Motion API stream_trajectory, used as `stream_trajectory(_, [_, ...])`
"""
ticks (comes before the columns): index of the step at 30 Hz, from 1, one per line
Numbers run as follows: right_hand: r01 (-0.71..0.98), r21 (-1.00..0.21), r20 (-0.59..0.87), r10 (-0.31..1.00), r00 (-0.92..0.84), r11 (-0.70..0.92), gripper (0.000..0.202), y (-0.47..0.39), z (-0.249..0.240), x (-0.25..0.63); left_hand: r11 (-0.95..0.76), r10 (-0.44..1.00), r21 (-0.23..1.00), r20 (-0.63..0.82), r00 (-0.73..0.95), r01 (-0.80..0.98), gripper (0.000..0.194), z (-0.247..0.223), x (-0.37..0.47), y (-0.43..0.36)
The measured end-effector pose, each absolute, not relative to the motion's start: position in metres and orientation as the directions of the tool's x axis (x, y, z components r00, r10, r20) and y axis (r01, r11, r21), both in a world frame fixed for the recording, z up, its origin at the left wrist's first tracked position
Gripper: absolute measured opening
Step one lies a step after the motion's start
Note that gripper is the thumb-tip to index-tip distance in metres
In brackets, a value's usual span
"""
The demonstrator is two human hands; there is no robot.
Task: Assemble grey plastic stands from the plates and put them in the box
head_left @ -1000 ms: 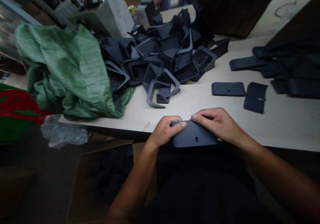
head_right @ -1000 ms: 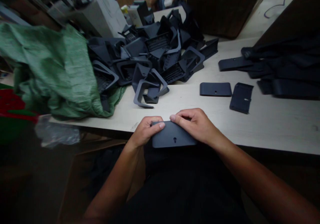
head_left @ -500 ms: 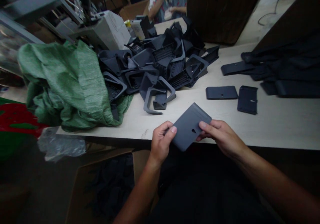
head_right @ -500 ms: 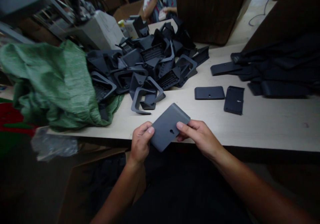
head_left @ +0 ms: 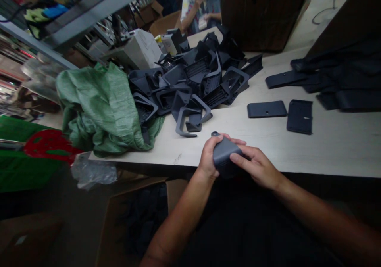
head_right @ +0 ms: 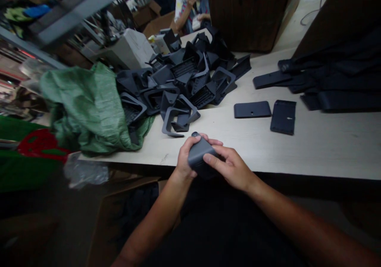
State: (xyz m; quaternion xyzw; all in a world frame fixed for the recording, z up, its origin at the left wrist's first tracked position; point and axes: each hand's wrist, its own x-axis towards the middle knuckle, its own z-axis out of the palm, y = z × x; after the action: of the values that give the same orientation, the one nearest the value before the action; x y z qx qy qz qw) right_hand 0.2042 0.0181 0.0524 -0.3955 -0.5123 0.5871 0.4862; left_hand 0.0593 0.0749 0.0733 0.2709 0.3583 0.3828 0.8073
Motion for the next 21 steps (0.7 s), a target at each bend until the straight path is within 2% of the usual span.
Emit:
stream_trajectory(2, [-0.202,-0.979,0.054,0.993,-0.107,0.031,0.042,0.014,0.05,0.201,0.468,0.876,0.751,-0.324,0.358,-0.465,0.023,0.079,0.069,0.069])
stream_trajectory(5, [-0.186,-0.978,0.098,0.995,-0.024,0.092,0.043,0.01,0.05,0.203,0.407,0.904,0.794,-0.278,0.325,-0.452,0.022,0.083,0.078,0.063])
stream_trajectory(13, [-0.209,-0.972,0.124,0.991,-0.05,0.111,0.04,0.011,0.046,0.231,0.361,0.923,0.842,-0.261,0.284,-0.4,0.022,0.086,0.106,0.06])
stream_trajectory(21, [-0.205,-0.969,0.129,0.991,0.045,0.136,0.039,-0.008,0.035,0.252,0.298,0.944,0.886,-0.218,0.25,-0.355,0.02,0.092,0.137,0.038])
